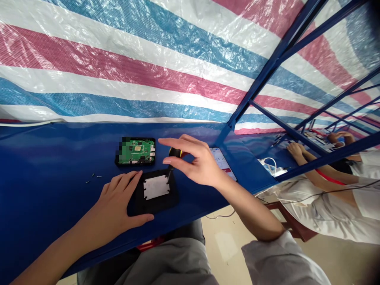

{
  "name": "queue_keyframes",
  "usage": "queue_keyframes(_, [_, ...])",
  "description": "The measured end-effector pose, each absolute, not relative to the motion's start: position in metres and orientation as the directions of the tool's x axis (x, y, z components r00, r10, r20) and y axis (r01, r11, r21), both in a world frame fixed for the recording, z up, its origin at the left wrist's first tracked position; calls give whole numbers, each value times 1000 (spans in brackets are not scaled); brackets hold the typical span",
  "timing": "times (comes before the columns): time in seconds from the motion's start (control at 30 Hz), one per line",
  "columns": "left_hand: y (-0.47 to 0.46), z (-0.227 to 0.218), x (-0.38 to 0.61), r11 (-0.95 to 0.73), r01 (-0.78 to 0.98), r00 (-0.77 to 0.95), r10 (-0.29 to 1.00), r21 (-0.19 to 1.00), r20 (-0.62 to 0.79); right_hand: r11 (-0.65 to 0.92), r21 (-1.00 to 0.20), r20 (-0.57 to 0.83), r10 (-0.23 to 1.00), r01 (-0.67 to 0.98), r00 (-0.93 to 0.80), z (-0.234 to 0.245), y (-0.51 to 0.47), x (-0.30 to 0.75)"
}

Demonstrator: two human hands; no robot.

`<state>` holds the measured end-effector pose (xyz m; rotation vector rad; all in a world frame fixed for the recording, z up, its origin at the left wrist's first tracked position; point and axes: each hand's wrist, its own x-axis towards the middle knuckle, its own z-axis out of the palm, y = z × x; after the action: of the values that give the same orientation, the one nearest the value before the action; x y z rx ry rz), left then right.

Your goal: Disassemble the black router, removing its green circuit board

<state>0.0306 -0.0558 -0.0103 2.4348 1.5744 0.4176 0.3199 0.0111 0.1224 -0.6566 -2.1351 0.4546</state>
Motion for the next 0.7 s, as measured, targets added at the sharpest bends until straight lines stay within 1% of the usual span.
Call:
queue_keyframes(0.07, [-56, -10, 30, -407, 853, 390, 913, 328, 118, 813, -488, 654, 581, 316, -484, 123, 11, 319])
queue_keyframes(0.1, [-56, -10, 30, -409, 852, 392, 912, 327, 120, 818, -491, 656, 573, 298, -491, 124, 11, 318])
queue_keyframes(0.17, [-56, -10, 30, -415, 851, 395, 910, 323, 126, 810, -535, 620, 569, 240, -540, 125, 11, 318])
queue_keyframes(0.23, [-56, -10, 30, -418, 852, 399, 908, 316, 126, 797, -562, 584, 570, 219, -578, 125, 12, 318])
queue_keyframes(0.3, [-56, -10, 30, -418, 854, 401, 908, 310, 120, 804, -531, 596, 579, 268, -557, 124, 12, 317])
queue_keyframes(0.4, [-55, -11, 30, -421, 852, 402, 907, 310, 126, 825, -462, 657, 564, 324, -500, 125, 13, 318])
queue_keyframes(0.47, [-55, -11, 31, -423, 850, 400, 906, 314, 138, 833, -476, 644, 549, 283, -532, 127, 12, 320])
queue_keyframes(0.57, [-54, -11, 31, -422, 849, 397, 907, 319, 141, 815, -532, 583, 550, 231, -598, 130, 12, 322])
queue_keyframes(0.63, [-54, -11, 31, -420, 848, 396, 907, 323, 141, 813, -516, 590, 565, 268, -577, 130, 12, 323])
queue_keyframes(0.7, [-54, -11, 31, -418, 848, 392, 909, 327, 143, 819, -470, 621, 571, 328, -537, 130, 13, 322])
